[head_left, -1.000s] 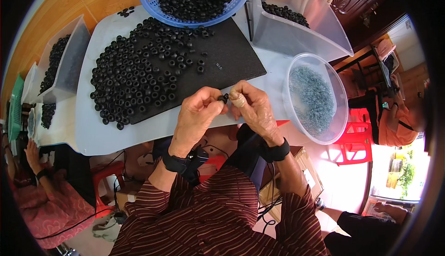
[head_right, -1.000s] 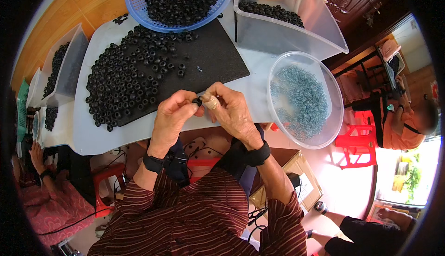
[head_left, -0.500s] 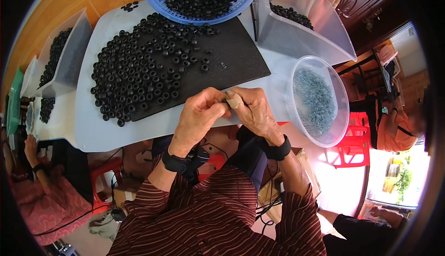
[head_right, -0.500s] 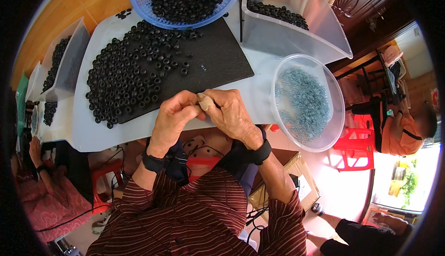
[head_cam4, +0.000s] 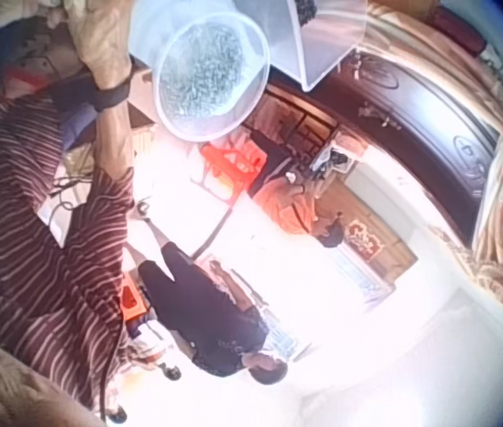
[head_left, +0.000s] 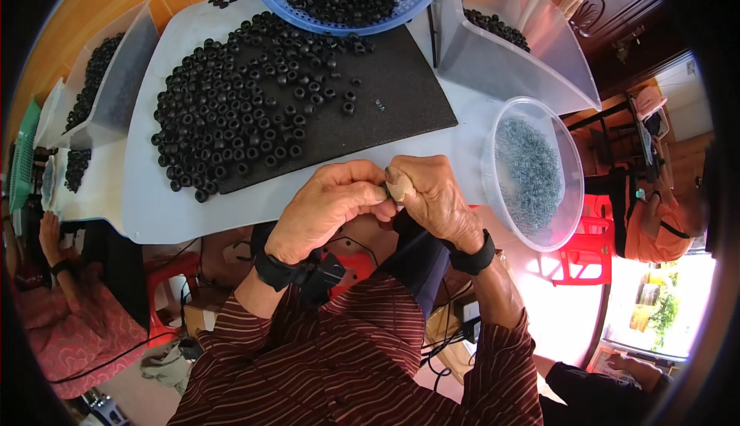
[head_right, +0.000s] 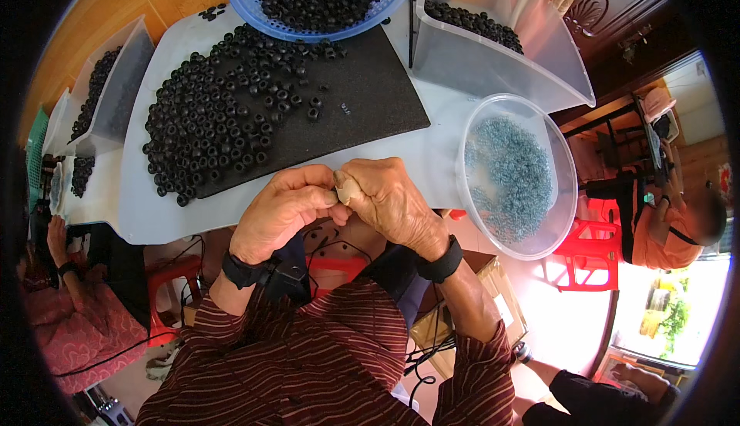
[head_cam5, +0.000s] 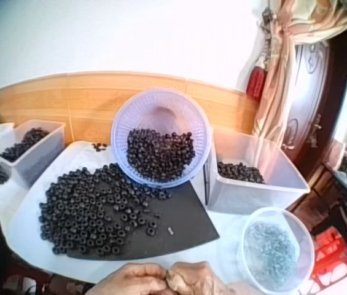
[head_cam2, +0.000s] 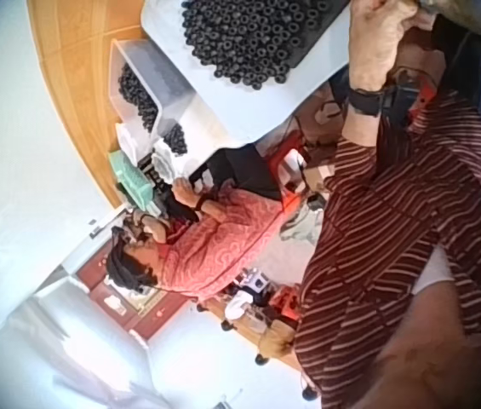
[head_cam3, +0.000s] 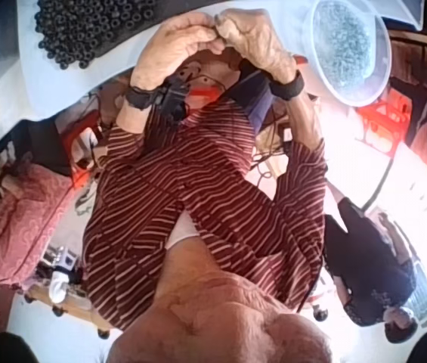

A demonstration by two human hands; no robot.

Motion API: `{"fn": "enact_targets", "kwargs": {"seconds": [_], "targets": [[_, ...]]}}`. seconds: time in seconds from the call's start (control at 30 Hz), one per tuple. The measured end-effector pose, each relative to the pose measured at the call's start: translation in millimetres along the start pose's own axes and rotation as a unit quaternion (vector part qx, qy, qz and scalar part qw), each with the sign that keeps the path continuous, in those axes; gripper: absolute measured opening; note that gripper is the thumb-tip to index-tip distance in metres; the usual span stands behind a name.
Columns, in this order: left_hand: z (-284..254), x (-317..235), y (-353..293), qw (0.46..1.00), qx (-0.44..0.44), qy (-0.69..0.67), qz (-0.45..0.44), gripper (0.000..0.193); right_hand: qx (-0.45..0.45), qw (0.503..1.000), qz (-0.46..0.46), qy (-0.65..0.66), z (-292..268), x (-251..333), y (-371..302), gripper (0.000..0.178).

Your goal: Assembling small black plastic rings with white inserts at a workshop table.

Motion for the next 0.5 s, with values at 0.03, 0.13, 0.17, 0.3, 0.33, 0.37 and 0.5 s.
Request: {"fn": "enact_targets", "kwargs": {"seconds": [0.03, 0.13, 0.17, 0.3, 0.33, 0.37, 0.5], "targets": [[0.4, 2.2, 0.0, 1.0, 0.011, -0.022, -0.009, 0.018, 0.0, 1.0, 0.001, -0.001, 0.0, -0.2, -2.0, 0.031], [-3.6, 9.1, -0.3, 0.996, 0.037, -0.072, -0.049, 0.018, -0.001, 1.0, 0.005, 0.004, 0.0, -0.1, -5.1, 0.03], [-3.8, 9.7, -0.5, 0.996, 0.035, -0.072, -0.049, 0.018, 0.007, 1.0, -0.002, -0.016, -0.5, 1.0, -5.3, 0.021], [-1.3, 13.0, 0.4, 0.992, 0.03, -0.09, -0.082, 0.016, 0.006, 0.998, -0.033, -0.045, -5.3, 8.5, -6.2, 0.013], [-0.2, 14.0, 0.6, 0.991, 0.033, -0.093, -0.087, 0.016, 0.005, 0.998, -0.033, -0.045, -6.5, 7.3, -6.3, 0.013], [2.1, 15.4, 0.3, 0.991, 0.033, -0.093, -0.087, 0.016, 0.019, 0.998, -0.022, -0.059, -6.4, 3.7, -6.0, 0.013], [7.4, 11.1, 0.0, 1.0, -0.019, 0.018, -0.006, 0.014, 0.029, 0.998, 0.013, -0.056, -8.2, -4.7, -5.5, 0.013]]}}
Point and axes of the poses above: each hand's wrist, its own y-axis towards the middle knuckle, its own z-axis out of the palm, x = y × z, the point moved 5 cm from there along y, towards the middle knuckle, and after that the axes turned 8 degrees about -x, right-handed, at the moved point
